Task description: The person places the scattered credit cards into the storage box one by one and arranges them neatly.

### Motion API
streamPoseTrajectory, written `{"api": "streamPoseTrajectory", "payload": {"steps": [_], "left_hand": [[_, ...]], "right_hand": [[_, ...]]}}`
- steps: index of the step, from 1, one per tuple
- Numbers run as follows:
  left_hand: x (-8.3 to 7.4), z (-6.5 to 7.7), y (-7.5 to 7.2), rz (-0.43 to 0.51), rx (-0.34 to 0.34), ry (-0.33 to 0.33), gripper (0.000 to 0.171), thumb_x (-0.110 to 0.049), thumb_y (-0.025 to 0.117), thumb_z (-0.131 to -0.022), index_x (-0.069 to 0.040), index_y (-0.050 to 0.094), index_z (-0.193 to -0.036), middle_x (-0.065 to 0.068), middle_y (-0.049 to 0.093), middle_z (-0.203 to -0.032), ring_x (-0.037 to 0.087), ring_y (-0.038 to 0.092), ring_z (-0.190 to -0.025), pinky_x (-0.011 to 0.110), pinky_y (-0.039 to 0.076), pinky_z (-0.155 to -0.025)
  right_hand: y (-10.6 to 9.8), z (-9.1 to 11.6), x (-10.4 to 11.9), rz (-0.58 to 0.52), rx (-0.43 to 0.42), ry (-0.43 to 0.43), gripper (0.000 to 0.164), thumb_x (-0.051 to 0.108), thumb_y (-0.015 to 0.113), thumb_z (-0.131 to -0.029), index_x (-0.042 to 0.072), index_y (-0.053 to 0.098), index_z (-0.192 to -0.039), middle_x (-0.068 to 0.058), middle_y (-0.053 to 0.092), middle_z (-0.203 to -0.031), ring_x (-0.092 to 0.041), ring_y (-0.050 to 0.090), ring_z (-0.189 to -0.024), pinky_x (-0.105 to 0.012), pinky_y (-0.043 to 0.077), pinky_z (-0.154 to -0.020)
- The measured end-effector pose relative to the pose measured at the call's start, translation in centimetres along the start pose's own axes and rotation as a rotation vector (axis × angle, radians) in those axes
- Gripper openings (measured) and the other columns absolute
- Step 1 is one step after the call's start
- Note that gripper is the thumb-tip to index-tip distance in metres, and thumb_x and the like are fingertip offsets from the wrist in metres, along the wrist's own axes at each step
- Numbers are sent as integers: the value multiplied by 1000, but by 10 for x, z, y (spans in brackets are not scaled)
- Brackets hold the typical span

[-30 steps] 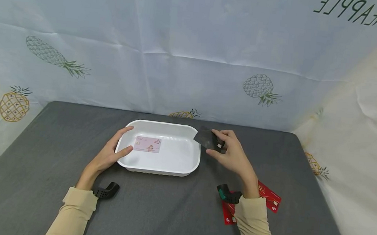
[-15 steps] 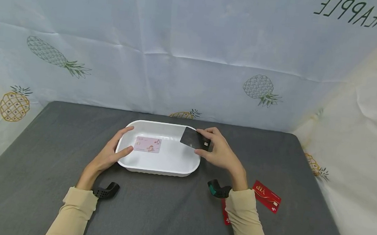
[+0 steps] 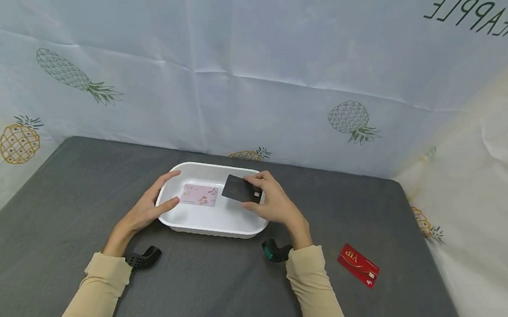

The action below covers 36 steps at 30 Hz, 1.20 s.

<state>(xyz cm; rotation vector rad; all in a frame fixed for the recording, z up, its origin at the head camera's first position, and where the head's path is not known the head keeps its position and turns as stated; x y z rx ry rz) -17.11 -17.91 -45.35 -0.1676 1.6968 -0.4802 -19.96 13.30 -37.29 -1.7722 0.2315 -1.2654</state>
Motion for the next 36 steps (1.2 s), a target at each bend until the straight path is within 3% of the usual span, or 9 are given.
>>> {"api": "streamPoseTrajectory", "payload": {"steps": [10,14,19,25,31,36], "left_hand": [[-1,-1,1,-4,-2,4,74,-34,68,-94,-22,34,-158,14,26,-168,40,26,-154,71,20,-118],[-2,-1,0,-2,-5,6,74,-33,68,-94,-23,34,-158,13,26,-168,40,26,-154,71,20,-118],[-1,0,0,-4,-9,4,74,-33,68,-93,-22,35,-158,14,27,-168,40,25,-155,71,19,-119],[-1,0,-1,2,-8,-1,74,-33,68,-93,-22,34,-158,15,28,-167,39,28,-153,70,20,-118],[0,1,-1,6,-7,-2,74,-32,68,-93,-21,34,-158,15,29,-167,39,30,-152,70,21,-118],[0,0,-1,5,-3,2,74,-33,68,-94,-22,34,-159,15,27,-168,40,28,-153,71,21,-118]], "right_hand": [[18,-13,-2,42,62,44,62,10,77,-90,-3,53,-145,-22,52,-136,-35,52,-124,-51,44,-104],[22,-15,-1,103,78,92,62,16,78,-90,2,54,-146,-17,52,-138,-29,54,-118,-49,44,-94],[27,-17,0,174,111,159,63,20,79,-91,8,54,-148,-12,52,-139,-25,54,-110,-47,36,-86],[32,-20,-1,236,112,219,64,22,79,-90,11,54,-149,-9,53,-142,-27,54,-125,-58,40,-97],[36,-24,0,334,131,276,63,24,80,-89,13,57,-147,-10,53,-146,-30,52,-131,-58,44,-97],[37,-25,1,351,129,315,63,23,81,-89,13,57,-147,-11,54,-146,-30,51,-132,-60,45,-99]]}}
Point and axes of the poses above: each hand's wrist, its own z-axis away from the middle knuckle, its own y-axis out of the palm, x = y × z, the point moved 3 cm from there along -z, towards the middle knuckle
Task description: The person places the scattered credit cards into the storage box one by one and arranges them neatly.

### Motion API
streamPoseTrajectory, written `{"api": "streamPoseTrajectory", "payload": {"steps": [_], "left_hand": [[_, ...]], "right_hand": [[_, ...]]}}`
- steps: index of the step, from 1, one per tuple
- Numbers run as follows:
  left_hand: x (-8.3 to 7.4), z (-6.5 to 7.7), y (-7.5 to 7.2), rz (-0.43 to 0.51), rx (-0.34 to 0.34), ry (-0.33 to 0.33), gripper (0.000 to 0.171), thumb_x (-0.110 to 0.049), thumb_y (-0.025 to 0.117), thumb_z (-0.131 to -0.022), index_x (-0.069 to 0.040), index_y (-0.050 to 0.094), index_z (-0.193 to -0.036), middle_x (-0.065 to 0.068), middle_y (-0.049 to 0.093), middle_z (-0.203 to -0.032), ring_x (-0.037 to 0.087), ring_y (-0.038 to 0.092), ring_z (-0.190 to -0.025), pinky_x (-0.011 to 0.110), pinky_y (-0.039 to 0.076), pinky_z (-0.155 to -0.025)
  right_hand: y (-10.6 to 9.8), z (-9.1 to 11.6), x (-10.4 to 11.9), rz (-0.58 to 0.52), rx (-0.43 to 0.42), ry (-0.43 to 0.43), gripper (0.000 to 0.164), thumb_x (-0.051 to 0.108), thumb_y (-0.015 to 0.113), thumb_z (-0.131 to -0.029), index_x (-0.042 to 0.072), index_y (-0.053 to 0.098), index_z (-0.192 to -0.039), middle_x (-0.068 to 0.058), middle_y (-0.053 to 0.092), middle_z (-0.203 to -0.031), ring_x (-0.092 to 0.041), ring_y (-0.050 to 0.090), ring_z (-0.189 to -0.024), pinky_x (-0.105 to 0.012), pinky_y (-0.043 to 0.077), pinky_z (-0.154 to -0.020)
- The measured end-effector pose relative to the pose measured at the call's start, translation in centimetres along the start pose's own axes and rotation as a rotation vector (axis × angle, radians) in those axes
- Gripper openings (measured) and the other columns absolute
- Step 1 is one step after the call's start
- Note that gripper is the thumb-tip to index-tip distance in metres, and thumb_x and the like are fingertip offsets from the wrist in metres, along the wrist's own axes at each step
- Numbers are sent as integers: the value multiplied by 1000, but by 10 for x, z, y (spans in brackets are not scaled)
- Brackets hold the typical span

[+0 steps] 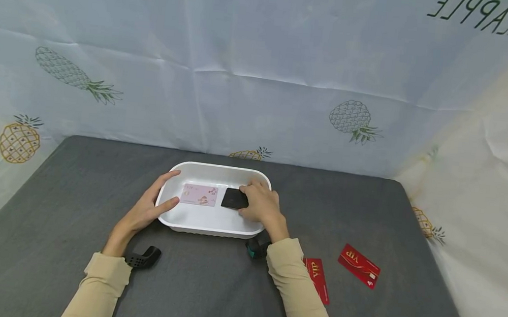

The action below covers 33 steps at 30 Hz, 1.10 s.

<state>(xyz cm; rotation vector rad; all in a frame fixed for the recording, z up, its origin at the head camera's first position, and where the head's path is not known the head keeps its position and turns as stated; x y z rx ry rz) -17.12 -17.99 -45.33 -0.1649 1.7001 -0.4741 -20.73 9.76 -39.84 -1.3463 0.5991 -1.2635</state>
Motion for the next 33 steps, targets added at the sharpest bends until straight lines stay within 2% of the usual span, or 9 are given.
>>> {"api": "streamPoseTrajectory", "payload": {"steps": [13,19,24,29,33], "left_hand": [[-1,-1,0,5,1,5,74,-33,67,-94,-21,34,-159,16,30,-166,39,32,-150,70,22,-117],[-1,-1,0,6,2,10,73,-31,67,-94,-20,34,-159,16,31,-165,39,33,-149,69,23,-117],[-1,-1,1,6,-2,11,73,-31,67,-94,-20,34,-159,16,30,-166,40,31,-151,70,21,-118],[0,-1,0,0,-4,11,73,-30,67,-94,-21,34,-158,16,31,-166,40,31,-151,70,22,-118],[0,-1,0,-3,-2,5,72,-30,67,-95,-22,34,-159,16,31,-165,40,33,-150,69,24,-117]], "right_hand": [[4,-1,-1,49,-42,11,64,24,80,-89,17,56,-148,-8,57,-144,-28,56,-127,-54,49,-93],[5,-1,-1,58,-73,1,64,29,81,-88,19,58,-147,-8,58,-144,-27,57,-127,-54,50,-91],[5,0,-1,45,-87,-11,65,34,82,-86,19,59,-145,-9,58,-144,-27,57,-127,-56,51,-92],[4,2,-2,21,-106,-36,62,35,81,-87,20,61,-144,-10,60,-140,-27,59,-121,-55,52,-87],[3,3,-2,-14,-122,-51,59,35,80,-88,21,62,-143,-10,61,-140,-26,61,-119,-59,51,-90]]}}
Point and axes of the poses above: each hand's wrist, its own z-axis away from the middle knuckle, its own y-axis out of the palm, x = y × z, the point moved 3 cm from there along -z, towards the middle knuckle
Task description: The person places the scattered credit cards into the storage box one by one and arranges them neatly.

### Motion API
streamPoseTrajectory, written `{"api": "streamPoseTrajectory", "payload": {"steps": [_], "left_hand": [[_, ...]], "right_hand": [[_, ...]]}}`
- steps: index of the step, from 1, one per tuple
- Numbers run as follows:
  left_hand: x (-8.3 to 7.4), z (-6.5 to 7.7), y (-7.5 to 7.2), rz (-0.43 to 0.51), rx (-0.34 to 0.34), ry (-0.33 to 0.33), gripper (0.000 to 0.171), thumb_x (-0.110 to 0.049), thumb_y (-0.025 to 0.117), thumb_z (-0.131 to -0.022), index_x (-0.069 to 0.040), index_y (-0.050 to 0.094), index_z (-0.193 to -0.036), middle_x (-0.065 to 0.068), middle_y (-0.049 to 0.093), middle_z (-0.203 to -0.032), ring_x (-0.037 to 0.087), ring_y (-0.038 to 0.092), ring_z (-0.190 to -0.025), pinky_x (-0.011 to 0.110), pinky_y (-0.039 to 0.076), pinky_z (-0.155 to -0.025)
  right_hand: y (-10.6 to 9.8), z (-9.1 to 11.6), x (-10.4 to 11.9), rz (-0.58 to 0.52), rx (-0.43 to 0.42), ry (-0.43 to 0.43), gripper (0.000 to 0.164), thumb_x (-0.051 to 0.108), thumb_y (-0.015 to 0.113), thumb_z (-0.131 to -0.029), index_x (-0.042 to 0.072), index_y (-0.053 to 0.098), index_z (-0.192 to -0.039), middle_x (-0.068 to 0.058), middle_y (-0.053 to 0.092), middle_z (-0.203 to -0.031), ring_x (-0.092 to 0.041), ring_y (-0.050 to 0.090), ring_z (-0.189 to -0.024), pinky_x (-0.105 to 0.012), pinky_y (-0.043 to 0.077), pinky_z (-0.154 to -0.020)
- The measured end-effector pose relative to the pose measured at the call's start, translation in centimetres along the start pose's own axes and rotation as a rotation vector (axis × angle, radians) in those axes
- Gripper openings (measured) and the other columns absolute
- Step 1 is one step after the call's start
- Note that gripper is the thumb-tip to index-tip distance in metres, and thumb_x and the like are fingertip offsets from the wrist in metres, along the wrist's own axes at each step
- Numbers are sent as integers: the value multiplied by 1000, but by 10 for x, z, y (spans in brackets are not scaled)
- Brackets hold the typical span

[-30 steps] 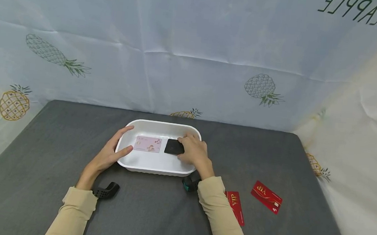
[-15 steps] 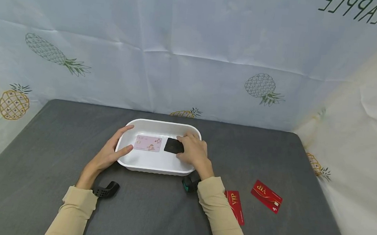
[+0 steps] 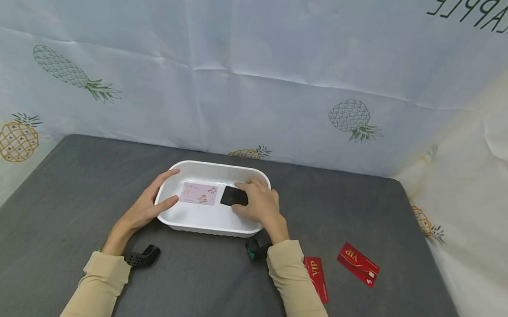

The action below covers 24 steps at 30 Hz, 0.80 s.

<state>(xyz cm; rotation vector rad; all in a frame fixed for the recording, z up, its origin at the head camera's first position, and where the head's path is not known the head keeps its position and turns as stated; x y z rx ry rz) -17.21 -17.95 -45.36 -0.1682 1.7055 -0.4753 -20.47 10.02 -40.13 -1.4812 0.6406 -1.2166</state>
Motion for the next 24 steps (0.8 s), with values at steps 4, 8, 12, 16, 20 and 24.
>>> {"api": "streamPoseTrajectory", "payload": {"steps": [4,8,12,16,20,24], "left_hand": [[0,0,0,-1,1,-5,73,-30,67,-95,-22,34,-159,16,31,-165,40,33,-149,69,24,-116],[1,0,0,-2,2,-6,73,-30,66,-95,-21,34,-159,17,32,-165,40,34,-149,69,25,-116],[1,0,0,2,1,-5,73,-30,66,-94,-21,34,-159,16,31,-165,40,33,-149,69,25,-116],[1,0,0,1,2,-3,72,-31,66,-95,-22,34,-159,15,29,-166,40,31,-151,70,23,-117],[1,0,1,9,5,-2,72,-30,66,-95,-22,33,-159,16,31,-165,39,33,-149,69,24,-116],[0,0,1,17,7,2,72,-28,66,-95,-20,33,-159,16,34,-163,38,36,-146,67,26,-115]], "right_hand": [[-1,1,0,-32,1,-19,58,35,79,-90,20,61,-144,-10,60,-141,-26,61,-119,-63,48,-96],[-3,2,-1,-84,17,-29,58,33,77,-92,20,59,-146,-12,58,-144,-29,57,-127,-64,44,-99],[-6,4,-2,-150,13,-47,58,30,76,-93,18,58,-147,-14,56,-145,-31,53,-133,-62,43,-98],[-9,5,-3,-212,0,-69,58,26,75,-93,14,57,-147,-17,53,-147,-34,51,-135,-65,42,-99],[-12,9,-3,-236,-17,-89,59,24,75,-93,11,56,-148,-18,51,-150,-38,50,-136,-67,43,-99],[-16,14,-3,-247,-39,-101,59,25,75,-94,12,55,-148,-17,51,-150,-41,49,-135,-69,42,-100]]}}
Point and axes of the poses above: each hand's wrist, its own z-axis away from the middle knuckle, its own y-axis out of the palm, x = y × z, the point moved 3 cm from there along -z, towards the middle knuckle
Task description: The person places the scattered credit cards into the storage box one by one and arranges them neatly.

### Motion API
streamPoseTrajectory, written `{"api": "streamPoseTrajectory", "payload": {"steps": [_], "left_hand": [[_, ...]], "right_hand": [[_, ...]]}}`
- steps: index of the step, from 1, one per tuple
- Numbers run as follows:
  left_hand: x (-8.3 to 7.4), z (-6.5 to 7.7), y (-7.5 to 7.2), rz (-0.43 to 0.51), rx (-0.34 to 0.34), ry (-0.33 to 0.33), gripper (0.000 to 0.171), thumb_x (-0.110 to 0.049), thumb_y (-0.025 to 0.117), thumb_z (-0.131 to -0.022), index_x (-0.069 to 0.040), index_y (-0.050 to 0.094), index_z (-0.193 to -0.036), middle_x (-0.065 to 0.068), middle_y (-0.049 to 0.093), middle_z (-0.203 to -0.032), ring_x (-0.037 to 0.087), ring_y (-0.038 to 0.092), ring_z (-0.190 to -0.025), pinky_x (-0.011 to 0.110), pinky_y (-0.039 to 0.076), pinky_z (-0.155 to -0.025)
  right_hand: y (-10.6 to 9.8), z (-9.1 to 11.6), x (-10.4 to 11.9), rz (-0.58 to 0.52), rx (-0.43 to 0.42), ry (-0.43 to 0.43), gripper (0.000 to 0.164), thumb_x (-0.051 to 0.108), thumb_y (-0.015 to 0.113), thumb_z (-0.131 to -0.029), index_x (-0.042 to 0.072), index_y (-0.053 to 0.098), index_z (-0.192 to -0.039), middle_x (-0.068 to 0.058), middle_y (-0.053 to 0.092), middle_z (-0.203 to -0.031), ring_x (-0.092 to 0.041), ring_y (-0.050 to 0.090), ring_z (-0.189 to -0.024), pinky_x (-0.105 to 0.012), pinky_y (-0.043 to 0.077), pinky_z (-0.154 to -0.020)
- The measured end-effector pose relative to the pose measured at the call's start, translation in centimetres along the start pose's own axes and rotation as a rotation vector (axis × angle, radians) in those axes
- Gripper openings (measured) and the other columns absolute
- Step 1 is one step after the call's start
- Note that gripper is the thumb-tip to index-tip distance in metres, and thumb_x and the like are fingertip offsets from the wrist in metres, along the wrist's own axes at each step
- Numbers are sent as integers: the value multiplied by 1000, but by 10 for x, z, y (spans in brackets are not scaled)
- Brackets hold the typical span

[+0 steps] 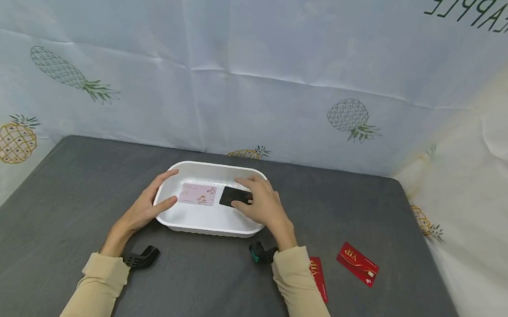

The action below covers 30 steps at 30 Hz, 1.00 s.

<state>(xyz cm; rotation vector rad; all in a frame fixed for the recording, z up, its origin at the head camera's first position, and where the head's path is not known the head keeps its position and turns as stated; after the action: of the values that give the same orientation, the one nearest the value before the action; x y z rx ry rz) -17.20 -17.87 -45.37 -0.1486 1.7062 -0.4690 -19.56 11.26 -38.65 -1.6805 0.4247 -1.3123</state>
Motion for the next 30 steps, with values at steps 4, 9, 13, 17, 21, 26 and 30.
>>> {"api": "streamPoseTrajectory", "payload": {"steps": [4,9,13,17,21,26,30], "left_hand": [[-1,0,0,-1,-1,3,72,-28,66,-95,-19,33,-159,16,32,-164,38,34,-148,68,24,-116],[0,0,0,0,-5,9,72,-28,66,-95,-20,33,-159,16,31,-165,39,33,-149,69,23,-117],[1,-1,1,15,-5,28,71,-25,65,-96,-17,33,-159,18,34,-163,39,37,-146,67,26,-116],[1,-1,2,18,-8,39,71,-23,65,-96,-15,33,-159,19,36,-161,39,40,-143,65,28,-115],[0,-1,2,10,-14,40,70,-23,65,-96,-15,34,-158,18,35,-162,38,38,-145,65,27,-116],[1,-1,1,11,-14,32,71,-25,66,-96,-18,34,-159,16,32,-165,38,33,-149,67,23,-118],[1,-1,1,13,-10,24,71,-26,66,-96,-18,34,-159,15,32,-165,37,33,-149,66,23,-118]], "right_hand": [[-4,6,3,-19,-26,-15,58,24,75,-94,12,55,-148,-17,52,-148,-42,48,-134,-68,42,-100],[-7,12,4,-46,-60,-44,57,21,76,-93,8,57,-146,-18,54,-143,-41,50,-131,-63,44,-102],[-9,15,3,-63,-89,-65,57,19,76,-92,5,58,-144,-20,56,-140,-41,52,-128,-61,45,-103],[-11,19,0,-69,-116,-67,58,18,77,-92,5,57,-144,-20,57,-140,-41,52,-128,-61,45,-102],[-14,24,-1,-76,-150,-74,58,18,77,-92,4,57,-144,-21,59,-139,-41,55,-126,-60,46,-99],[-17,31,-3,-94,-200,-83,58,16,78,-90,1,58,-143,-25,61,-131,-42,59,-117,-58,49,-94],[-20,37,-6,-104,-226,-90,58,15,79,-90,2,58,-142,-24,63,-128,-42,60,-116,-58,49,-96]]}}
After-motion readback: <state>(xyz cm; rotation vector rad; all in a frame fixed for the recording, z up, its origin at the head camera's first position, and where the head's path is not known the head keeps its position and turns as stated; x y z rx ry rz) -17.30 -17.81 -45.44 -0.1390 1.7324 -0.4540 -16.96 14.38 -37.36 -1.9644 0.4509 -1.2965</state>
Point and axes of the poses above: each hand's wrist, its own z-axis away from the middle knuckle, its own y-axis out of the palm, x = y × z, the point moved 3 cm from there along -z, towards the middle knuckle
